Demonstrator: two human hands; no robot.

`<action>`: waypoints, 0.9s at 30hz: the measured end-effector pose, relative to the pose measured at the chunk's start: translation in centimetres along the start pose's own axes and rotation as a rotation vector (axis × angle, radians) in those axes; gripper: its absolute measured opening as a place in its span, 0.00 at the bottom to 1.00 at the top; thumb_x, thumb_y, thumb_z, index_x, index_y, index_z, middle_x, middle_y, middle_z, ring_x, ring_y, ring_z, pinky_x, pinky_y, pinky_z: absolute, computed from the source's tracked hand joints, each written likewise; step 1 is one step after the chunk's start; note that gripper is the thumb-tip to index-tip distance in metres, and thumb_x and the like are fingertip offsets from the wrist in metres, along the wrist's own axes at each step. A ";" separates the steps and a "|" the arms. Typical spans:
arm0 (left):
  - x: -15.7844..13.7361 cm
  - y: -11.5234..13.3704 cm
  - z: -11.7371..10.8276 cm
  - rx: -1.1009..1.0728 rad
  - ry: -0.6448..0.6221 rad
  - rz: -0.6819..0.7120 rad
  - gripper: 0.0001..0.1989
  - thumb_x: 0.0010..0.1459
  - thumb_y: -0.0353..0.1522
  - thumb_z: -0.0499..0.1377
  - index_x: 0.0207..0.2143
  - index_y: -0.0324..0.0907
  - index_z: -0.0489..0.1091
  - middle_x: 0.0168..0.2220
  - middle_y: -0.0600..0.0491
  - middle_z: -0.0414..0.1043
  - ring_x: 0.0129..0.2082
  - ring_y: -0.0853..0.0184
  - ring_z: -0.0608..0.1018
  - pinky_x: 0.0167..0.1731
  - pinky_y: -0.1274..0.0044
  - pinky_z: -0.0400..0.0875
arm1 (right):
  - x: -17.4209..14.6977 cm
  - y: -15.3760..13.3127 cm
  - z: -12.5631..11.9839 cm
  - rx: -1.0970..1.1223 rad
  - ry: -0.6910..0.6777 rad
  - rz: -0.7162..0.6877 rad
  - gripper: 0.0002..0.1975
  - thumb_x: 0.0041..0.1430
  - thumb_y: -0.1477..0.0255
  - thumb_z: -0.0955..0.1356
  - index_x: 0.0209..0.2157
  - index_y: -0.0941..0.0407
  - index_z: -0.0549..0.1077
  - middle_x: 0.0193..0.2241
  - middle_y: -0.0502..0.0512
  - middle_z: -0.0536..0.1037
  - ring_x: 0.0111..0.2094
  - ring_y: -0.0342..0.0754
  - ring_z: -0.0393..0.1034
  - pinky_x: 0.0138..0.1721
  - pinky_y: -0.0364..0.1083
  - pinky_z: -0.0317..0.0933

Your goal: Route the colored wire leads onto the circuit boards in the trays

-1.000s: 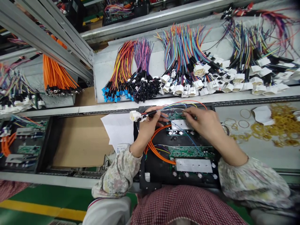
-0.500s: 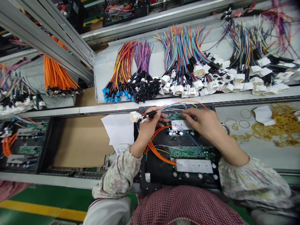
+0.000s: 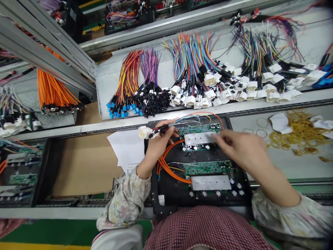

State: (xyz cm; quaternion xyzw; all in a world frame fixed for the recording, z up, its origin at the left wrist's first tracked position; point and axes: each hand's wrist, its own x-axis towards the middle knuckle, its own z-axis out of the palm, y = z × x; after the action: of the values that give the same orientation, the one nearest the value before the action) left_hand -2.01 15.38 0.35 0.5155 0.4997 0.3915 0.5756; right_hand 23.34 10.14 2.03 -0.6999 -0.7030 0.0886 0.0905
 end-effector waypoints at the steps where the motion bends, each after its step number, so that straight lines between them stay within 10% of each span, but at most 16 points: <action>1: 0.1 0.2 -0.5 0.130 -0.028 0.087 0.12 0.65 0.39 0.60 0.49 0.48 0.73 0.41 0.50 0.78 0.39 0.64 0.81 0.32 0.75 0.76 | 0.2 0.5 -0.1 0.043 0.080 0.079 0.23 0.65 0.51 0.62 0.27 0.51 0.76 0.17 0.52 0.73 0.18 0.48 0.64 0.23 0.47 0.47; 5: 0.9 1.2 -2.7 0.719 -0.177 0.464 0.19 0.65 0.34 0.59 0.57 0.49 0.70 0.58 0.47 0.71 0.55 0.57 0.73 0.54 0.62 0.69 | 1.4 1.1 0.4 0.299 0.135 0.100 0.18 0.66 0.56 0.62 0.39 0.53 0.79 0.26 0.53 0.80 0.23 0.47 0.69 0.28 0.47 0.57; 12: 2.1 1.7 -3.9 1.431 -0.399 0.517 0.27 0.68 0.27 0.52 0.67 0.49 0.58 0.68 0.49 0.62 0.68 0.52 0.61 0.59 0.58 0.61 | 2.7 0.3 2.5 0.280 0.044 0.078 0.16 0.63 0.62 0.63 0.40 0.54 0.80 0.27 0.56 0.81 0.25 0.50 0.73 0.29 0.48 0.58; 20: 2.9 1.5 -4.7 1.457 -0.483 0.555 0.32 0.66 0.19 0.47 0.69 0.48 0.55 0.69 0.50 0.58 0.71 0.55 0.55 0.63 0.56 0.57 | 2.7 0.4 1.7 0.351 0.036 0.069 0.15 0.63 0.62 0.64 0.38 0.54 0.79 0.27 0.55 0.81 0.22 0.47 0.70 0.26 0.46 0.57; 27: 2.0 1.3 -3.6 1.299 -0.426 0.432 0.30 0.69 0.41 0.53 0.69 0.41 0.53 0.70 0.43 0.56 0.71 0.50 0.54 0.66 0.50 0.46 | 2.9 0.5 2.1 0.317 0.032 0.053 0.15 0.63 0.62 0.63 0.37 0.54 0.79 0.26 0.55 0.80 0.21 0.48 0.70 0.26 0.47 0.57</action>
State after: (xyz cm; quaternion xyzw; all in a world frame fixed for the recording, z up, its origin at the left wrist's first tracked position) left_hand -5.02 18.28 1.36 0.9067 0.3952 0.0111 0.1471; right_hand 23.33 13.10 -0.10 -0.6966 -0.6599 0.1894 0.2086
